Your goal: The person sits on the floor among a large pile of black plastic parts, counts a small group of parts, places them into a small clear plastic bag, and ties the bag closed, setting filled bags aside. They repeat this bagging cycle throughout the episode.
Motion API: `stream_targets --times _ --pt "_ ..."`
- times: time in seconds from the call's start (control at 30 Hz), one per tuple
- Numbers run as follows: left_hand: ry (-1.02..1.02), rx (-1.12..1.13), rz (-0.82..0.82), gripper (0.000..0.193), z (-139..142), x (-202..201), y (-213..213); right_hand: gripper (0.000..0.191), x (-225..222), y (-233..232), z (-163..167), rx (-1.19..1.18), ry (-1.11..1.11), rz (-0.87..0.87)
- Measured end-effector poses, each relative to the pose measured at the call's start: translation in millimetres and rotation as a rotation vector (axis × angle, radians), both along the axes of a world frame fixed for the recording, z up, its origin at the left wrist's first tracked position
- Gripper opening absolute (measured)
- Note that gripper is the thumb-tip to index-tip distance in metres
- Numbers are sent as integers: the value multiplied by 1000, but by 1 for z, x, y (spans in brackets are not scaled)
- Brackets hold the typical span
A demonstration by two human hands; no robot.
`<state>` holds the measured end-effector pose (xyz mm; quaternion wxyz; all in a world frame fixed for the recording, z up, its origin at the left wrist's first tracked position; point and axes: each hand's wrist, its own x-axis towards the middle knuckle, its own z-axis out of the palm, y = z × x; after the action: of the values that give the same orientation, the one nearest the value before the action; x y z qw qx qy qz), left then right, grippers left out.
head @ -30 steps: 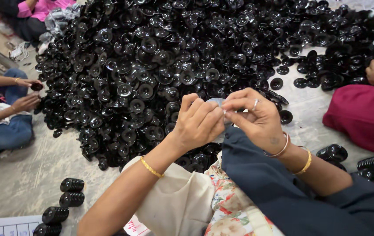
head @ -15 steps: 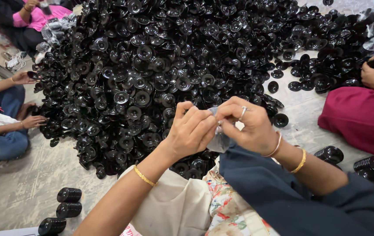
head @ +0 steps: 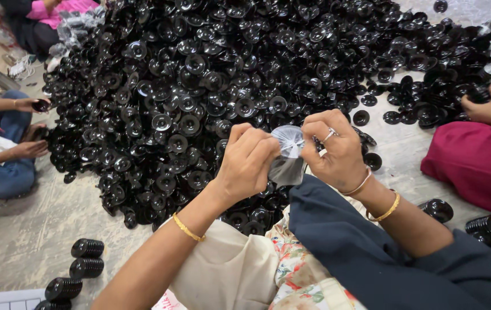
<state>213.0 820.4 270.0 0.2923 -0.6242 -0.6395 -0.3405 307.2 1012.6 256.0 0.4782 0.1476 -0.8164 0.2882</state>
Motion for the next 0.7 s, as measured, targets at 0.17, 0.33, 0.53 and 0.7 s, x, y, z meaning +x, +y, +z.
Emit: stream_targets --times 0.17,0.33,0.53,0.7 --pt "-146 -115 7 14 9 -9 -9 16 -10 5 -19 -51 -131 87" --pt "-303 -52 100 13 18 -37 -59 10 -38 33 -86 -66 -394 219" --pt "-827 500 -132 4 -49 -61 -138 15 -120 75 -244 -32 -1117 287" --pt "-1019 807 138 7 -163 -69 -222 20 -152 66 -348 -108 -1297 531"
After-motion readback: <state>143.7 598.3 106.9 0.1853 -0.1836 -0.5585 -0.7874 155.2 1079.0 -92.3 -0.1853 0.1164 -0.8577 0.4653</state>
